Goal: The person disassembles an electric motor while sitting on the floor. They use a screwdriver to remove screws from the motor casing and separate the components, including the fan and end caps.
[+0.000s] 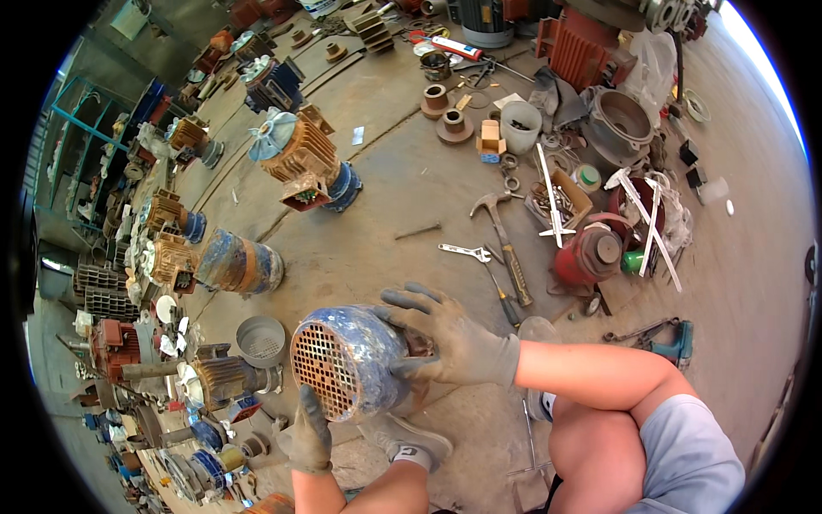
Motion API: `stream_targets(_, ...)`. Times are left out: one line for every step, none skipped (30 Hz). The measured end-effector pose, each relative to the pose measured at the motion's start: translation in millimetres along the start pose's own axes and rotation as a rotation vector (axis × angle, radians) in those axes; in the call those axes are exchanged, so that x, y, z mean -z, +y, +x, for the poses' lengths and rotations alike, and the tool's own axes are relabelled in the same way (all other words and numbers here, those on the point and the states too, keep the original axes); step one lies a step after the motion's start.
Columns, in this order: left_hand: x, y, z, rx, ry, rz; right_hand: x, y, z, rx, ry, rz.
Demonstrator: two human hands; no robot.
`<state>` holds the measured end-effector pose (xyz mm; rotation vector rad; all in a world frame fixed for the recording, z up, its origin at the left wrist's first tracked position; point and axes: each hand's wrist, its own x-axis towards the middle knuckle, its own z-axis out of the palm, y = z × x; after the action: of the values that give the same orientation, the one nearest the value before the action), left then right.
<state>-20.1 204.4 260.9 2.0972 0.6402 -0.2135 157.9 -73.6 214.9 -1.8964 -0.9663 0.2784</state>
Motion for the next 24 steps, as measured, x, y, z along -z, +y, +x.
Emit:
stream_targets(-4, 2, 4, -0.078, -0.021, -0.037, 0, 6, 1, -0.012, -0.011, 0.012)
stream_targets(-6, 4, 3, -0.018, -0.022, 0.036, -2, 11, 0, -0.037, -0.012, 0.008)
stream_targets(-8, 7, 2, 0.039, -0.024, 0.111, -4, 16, -2, -0.063, -0.012, 0.004)
stream_targets(-9, 9, 2, 0.046, -0.022, 0.119, -7, 22, -3, -0.089, -0.012, 0.001)
stream_targets(-10, 9, 2, 0.058, -0.021, 0.13, -15, 31, -6, -0.1, -0.019, 0.039)
stream_targets(-11, 10, 6, 0.012, -0.014, 0.069, -19, 40, -7, -0.105, -0.023, 0.069)
stream_targets(-13, 11, 10, -0.032, -0.008, 0.006, -22, 48, -9, -0.11, -0.025, 0.099)
stream_targets(-19, 5, 14, -0.088, 0.032, -0.127, -23, 48, -8, -0.146, -0.033, 0.168)
stream_targets(-28, -4, 20, -0.146, 0.082, -0.261, -22, 48, -4, -0.17, -0.041, 0.236)
stream_targets(-33, -8, 24, -0.203, 0.133, -0.397, -20, 49, -2, -0.194, -0.049, 0.304)
stream_targets(-31, -2, 26, -0.187, 0.026, -0.51, -17, 50, -1, -0.199, -0.059, 0.339)
stream_targets(-35, -5, 29, -0.164, 0.021, -0.612, -15, 51, -1, -0.203, -0.07, 0.375)
stream_targets(-41, -10, 33, -0.138, 0.017, -0.714, -14, 52, -2, -0.207, -0.081, 0.411)
stream_targets(-44, -13, 36, -0.114, 0.017, -0.817, -15, 52, -4, -0.213, -0.085, 0.372)
stream_targets(-44, -9, 36, -0.138, -0.008, -0.787, -16, 52, -6, -0.219, -0.089, 0.332)
stream_targets(-46, -9, 37, -0.134, 0.001, -0.805, -18, 52, -8, -0.224, -0.095, 0.293)
stream_targets(-47, -10, 36, -0.132, 0.018, -0.822, -19, 52, -7, -0.205, -0.101, 0.275)
stream_targets(-48, -12, 35, -0.13, 0.035, -0.84, -19, 53, -8, -0.185, -0.107, 0.258)
stream_targets(-47, -15, 35, -0.137, 0.047, -0.825, -19, 53, -8, -0.166, -0.113, 0.241)
stream_targets(-47, -18, 36, -0.143, 0.053, -0.809, -19, 53, -9, -0.165, -0.111, 0.251)
stream_targets(-47, -20, 36, -0.15, 0.06, -0.793, -19, 52, -10, -0.163, -0.109, 0.261)
stream_targets(-47, -19, 36, -0.132, 0.06, -0.82, -18, 50, -11, -0.162, -0.107, 0.272)
stream_targets(-47, -15, 35, -0.115, 0.059, -0.847, -18, 49, -11, -0.153, -0.101, 0.263)
stream_targets(-47, -10, 33, -0.098, 0.059, -0.873, -17, 48, -12, -0.144, -0.096, 0.254)
